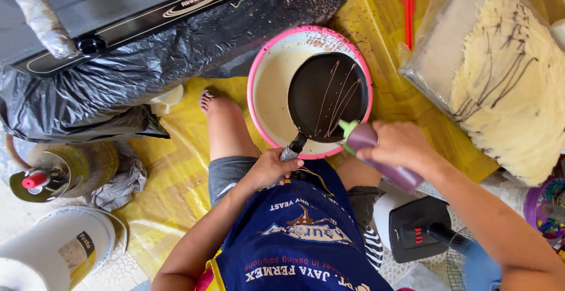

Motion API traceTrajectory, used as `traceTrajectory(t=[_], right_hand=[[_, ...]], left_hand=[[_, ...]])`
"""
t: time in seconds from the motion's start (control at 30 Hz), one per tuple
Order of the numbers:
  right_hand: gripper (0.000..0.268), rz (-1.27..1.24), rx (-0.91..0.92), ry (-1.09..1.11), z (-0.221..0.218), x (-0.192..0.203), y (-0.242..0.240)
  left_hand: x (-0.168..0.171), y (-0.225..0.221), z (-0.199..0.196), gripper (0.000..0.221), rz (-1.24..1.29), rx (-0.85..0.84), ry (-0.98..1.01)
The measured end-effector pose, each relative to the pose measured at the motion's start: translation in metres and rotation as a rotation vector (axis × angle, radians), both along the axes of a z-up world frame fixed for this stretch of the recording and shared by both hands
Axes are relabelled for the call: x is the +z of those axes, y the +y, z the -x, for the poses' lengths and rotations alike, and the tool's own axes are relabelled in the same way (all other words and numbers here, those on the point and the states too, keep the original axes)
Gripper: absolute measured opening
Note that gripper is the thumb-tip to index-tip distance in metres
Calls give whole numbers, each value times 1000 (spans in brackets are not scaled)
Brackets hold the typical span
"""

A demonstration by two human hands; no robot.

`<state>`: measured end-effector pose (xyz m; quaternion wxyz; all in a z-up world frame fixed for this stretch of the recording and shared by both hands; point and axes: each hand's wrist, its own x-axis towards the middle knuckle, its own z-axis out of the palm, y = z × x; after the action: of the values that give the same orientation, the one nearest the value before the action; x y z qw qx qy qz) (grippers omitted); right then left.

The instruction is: Dipping pans into batter, cooking them on a gas stove, and stacking the finished crepes

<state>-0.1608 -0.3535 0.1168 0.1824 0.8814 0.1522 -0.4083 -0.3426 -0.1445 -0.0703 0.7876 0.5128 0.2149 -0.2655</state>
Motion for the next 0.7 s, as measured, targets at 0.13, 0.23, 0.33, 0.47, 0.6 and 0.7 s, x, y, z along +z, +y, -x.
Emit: traceTrajectory(t=[0.13, 0.23, 0.33, 0.47, 0.6, 0.7], right_hand=[[74, -57, -17, -157, -36, 11, 36], [80, -45, 85, 15, -21, 17, 69], [78, -61, 111, 61, -33, 4, 88], [83, -465, -79, -249, -73, -20, 127], [70, -1646, -93, -301, -101, -85, 185], [66, -1865, -168, -370, -91, -117, 262]], left_hand=[[9, 11, 1, 30, -2, 29, 1], [15, 22, 6, 31, -21, 46, 6], [14, 32, 11, 30, -36, 117, 8], [20, 64, 17, 31, -109, 223, 22], [49, 105, 42, 26, -445, 377, 14], [62, 133, 68, 22, -624, 632, 86]])
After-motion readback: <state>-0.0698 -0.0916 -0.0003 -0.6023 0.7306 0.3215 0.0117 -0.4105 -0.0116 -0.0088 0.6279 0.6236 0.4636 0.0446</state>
